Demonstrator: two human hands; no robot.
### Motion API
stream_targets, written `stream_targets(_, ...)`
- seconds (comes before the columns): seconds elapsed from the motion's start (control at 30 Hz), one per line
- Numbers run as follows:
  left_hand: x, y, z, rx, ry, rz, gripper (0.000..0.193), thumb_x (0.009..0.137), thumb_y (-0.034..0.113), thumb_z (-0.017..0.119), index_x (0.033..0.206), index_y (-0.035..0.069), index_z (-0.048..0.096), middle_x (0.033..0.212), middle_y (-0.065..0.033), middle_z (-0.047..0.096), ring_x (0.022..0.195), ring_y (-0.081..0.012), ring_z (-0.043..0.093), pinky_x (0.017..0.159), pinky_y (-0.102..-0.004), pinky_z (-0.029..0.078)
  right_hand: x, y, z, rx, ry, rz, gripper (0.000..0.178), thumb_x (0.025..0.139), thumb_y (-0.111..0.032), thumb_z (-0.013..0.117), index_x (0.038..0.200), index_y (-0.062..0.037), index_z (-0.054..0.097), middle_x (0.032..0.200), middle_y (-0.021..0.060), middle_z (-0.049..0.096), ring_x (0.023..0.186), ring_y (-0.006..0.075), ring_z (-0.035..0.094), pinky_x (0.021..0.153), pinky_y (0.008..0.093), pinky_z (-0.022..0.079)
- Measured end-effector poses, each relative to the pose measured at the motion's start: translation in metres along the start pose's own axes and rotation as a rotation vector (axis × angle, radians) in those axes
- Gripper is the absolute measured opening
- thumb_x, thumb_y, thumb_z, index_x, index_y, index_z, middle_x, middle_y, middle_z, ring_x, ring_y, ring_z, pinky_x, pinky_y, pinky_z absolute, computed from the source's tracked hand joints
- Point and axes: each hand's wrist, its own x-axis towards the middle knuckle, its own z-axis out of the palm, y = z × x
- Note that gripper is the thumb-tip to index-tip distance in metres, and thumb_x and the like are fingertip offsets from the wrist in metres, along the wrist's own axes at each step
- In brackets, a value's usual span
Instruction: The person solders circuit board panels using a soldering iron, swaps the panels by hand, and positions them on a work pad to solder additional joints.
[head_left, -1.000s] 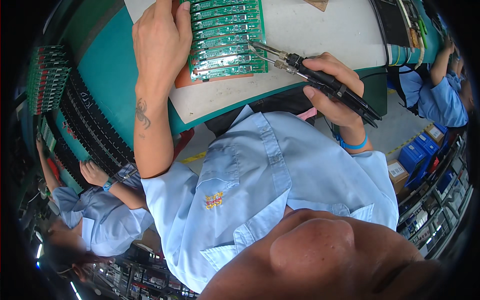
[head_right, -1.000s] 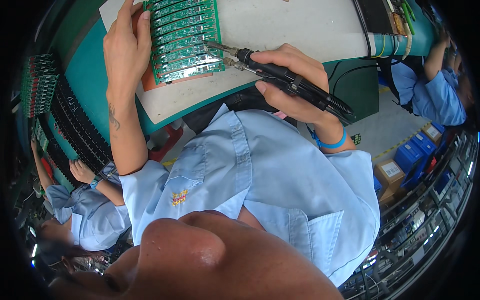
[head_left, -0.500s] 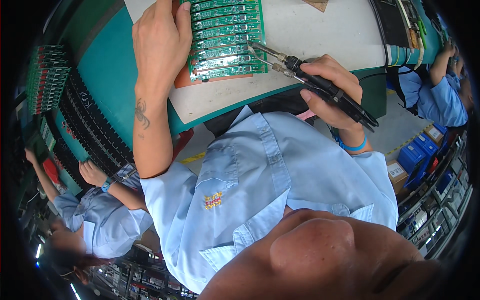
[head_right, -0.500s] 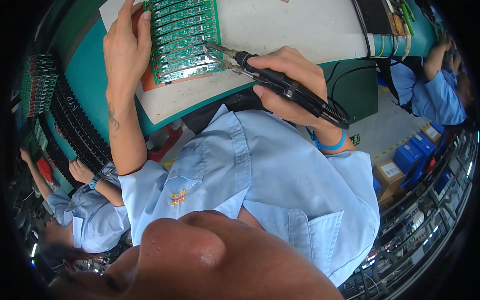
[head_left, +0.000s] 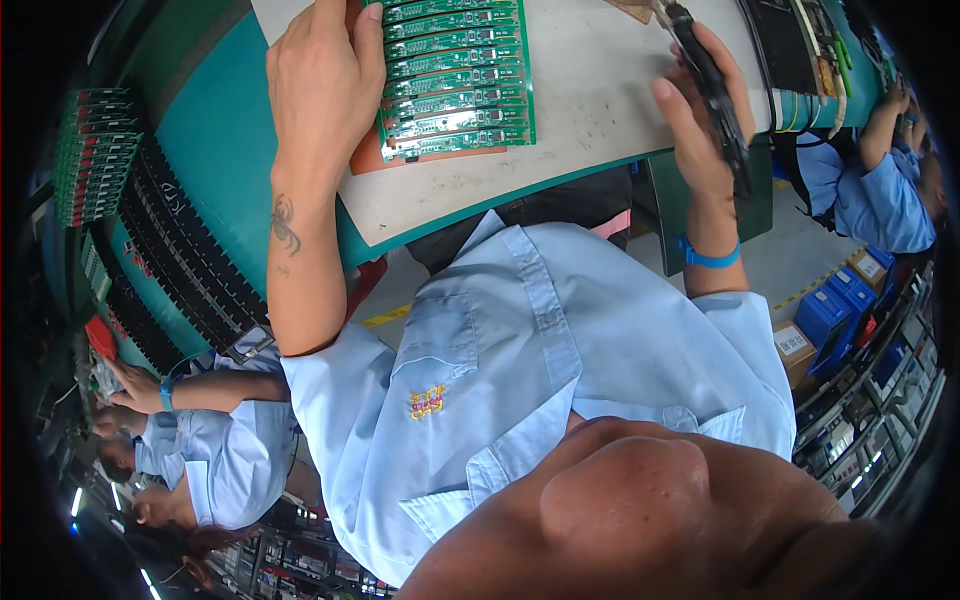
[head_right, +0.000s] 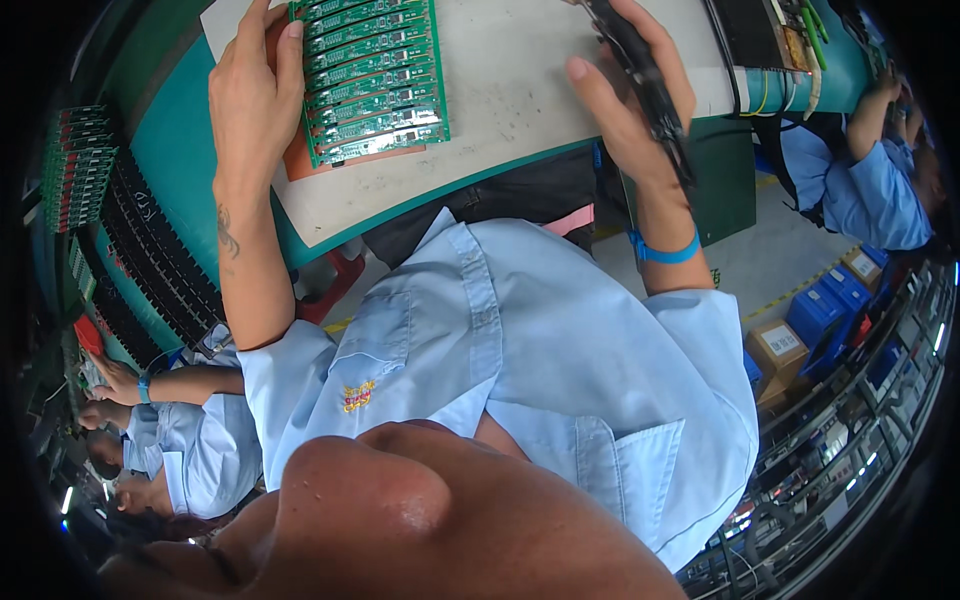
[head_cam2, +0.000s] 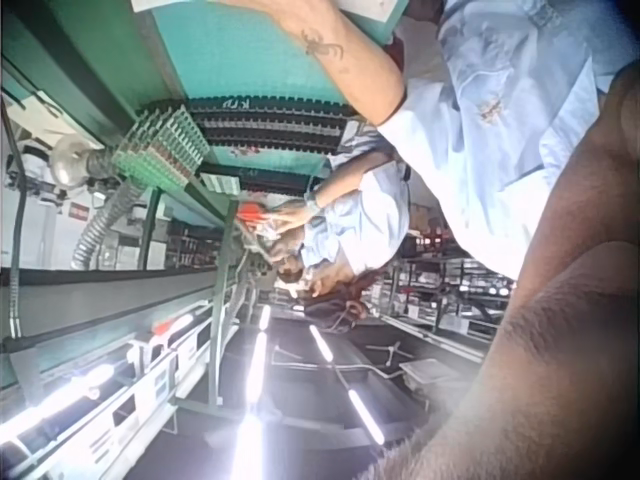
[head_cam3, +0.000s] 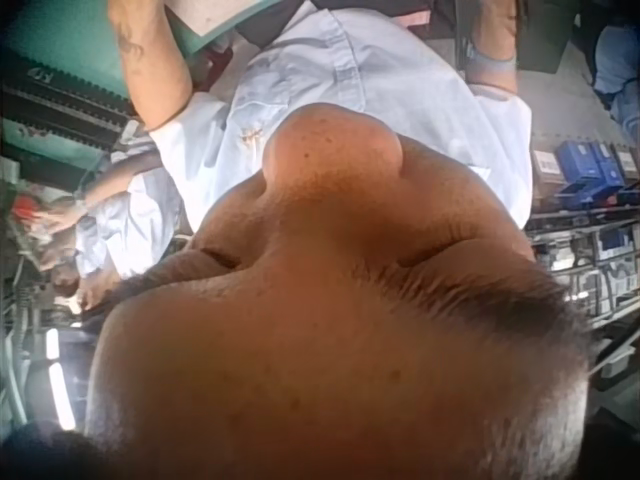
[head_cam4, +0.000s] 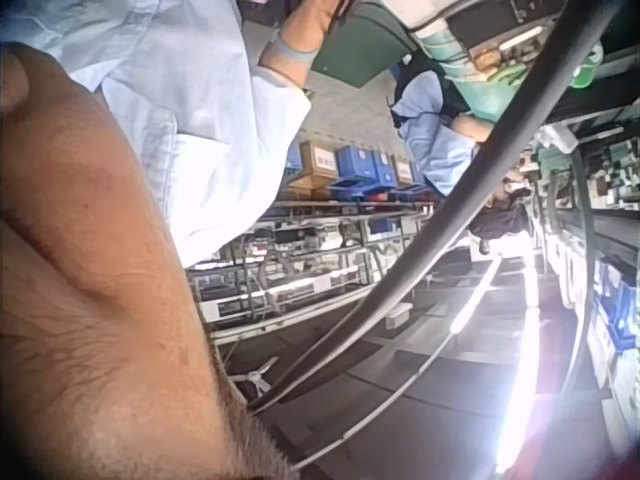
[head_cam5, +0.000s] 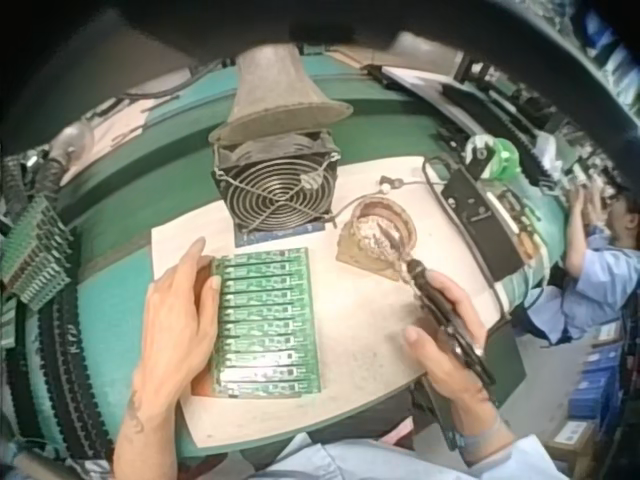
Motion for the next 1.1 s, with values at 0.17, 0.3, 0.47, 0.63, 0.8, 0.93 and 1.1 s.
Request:
stream_targets(0.17, 0.000, -0.002, -0.001, 0.004, -0.007, 0.001, 0.044, 0.099, 0.007, 0.060, 0.141, -0.008, 0.057, 0.118, -0.0235, 0.075, 0.102, -0.0402, 0.070, 0.094, -0.0451, 0.055, -0.006, -0.013, -0.003, 0.030, -0.158, -0.010, 0.045, 0.075, 0.001, 0.080, 0.119, 0.0043, 0.074, 0.099, 0.0143, 0.074, 0.084, 0.0214, 0.063, 0.076, 0.0309, 0.052)
stream_targets(0.3, -0.002, -0.003, -0.001, 0.008, -0.012, -0.004, 0.044, 0.099, 0.007, 0.060, 0.141, -0.008, 0.057, 0.118, -0.0235, 0.075, 0.102, -0.0401, 0.070, 0.094, -0.0450, 0.055, -0.007, -0.017, -0.011, 0.051, -0.594, -0.062, 0.047, 0.072, 0.002, 0.079, 0.119, 0.0045, 0.074, 0.097, 0.0136, 0.075, 0.083, 0.0218, 0.062, 0.076, 0.0315, 0.052)
stream_targets(0.47, -0.001, -0.002, -0.001, 0.013, -0.018, 0.000, 0.044, 0.099, 0.007, 0.060, 0.141, -0.007, 0.057, 0.119, -0.0235, 0.074, 0.103, -0.0399, 0.070, 0.095, -0.0449, 0.054, -0.010, -0.015, -0.007, 0.031, -0.592, -0.041, 0.048, 0.070, 0.003, 0.078, 0.118, 0.0049, 0.075, 0.094, 0.0130, 0.075, 0.080, 0.0219, 0.061, 0.076, 0.0314, 0.052)
stream_targets(0.63, -0.002, -0.002, -0.002, 0.021, -0.018, 0.000, 0.044, 0.099, 0.006, 0.060, 0.141, -0.007, 0.057, 0.119, -0.0235, 0.074, 0.103, -0.0398, 0.070, 0.096, -0.0447, 0.054, -0.009, -0.015, -0.005, 0.041, -0.602, -0.065, 0.048, 0.069, 0.003, 0.079, 0.117, 0.0050, 0.075, 0.093, 0.0126, 0.076, 0.079, 0.0218, 0.060, 0.075, 0.0314, 0.052)
stream_targets(0.8, -0.002, -0.001, -0.002, 0.024, -0.023, 0.006, 0.044, 0.099, 0.006, 0.060, 0.141, -0.007, 0.056, 0.119, -0.0235, 0.074, 0.104, -0.0396, 0.070, 0.097, -0.0446, 0.054, -0.009, -0.016, -0.005, 0.030, -0.604, -0.053, 0.048, 0.069, 0.003, 0.079, 0.117, 0.0049, 0.076, 0.091, 0.0121, 0.075, 0.079, 0.0215, 0.060, 0.075, 0.0313, 0.051)
stream_targets(0.93, -0.001, -0.001, -0.003, 0.029, -0.026, 0.012, 0.044, 0.099, 0.006, 0.060, 0.141, -0.007, 0.056, 0.120, -0.0235, 0.074, 0.104, -0.0395, 0.070, 0.097, -0.0445, 0.053, -0.009, -0.015, -0.008, 0.016, -0.658, -0.052, 0.046, 0.074, -0.001, 0.077, 0.119, 0.0072, 0.072, 0.096, 0.0186, 0.072, 0.080, 0.0261, 0.058, 0.076, 0.0373, 0.049)
stream_targets(1.1, -0.002, -0.001, -0.002, 0.030, -0.028, 0.022, 0.045, 0.099, 0.006, 0.060, 0.141, -0.007, 0.056, 0.120, -0.0235, 0.074, 0.104, -0.0393, 0.069, 0.098, -0.0444, 0.053, -0.008, -0.018, -0.008, 0.014, -0.601, -0.049, 0.047, 0.071, 0.003, 0.079, 0.118, 0.0042, 0.075, 0.093, 0.0123, 0.075, 0.080, 0.0213, 0.061, 0.075, 0.0319, 0.052)
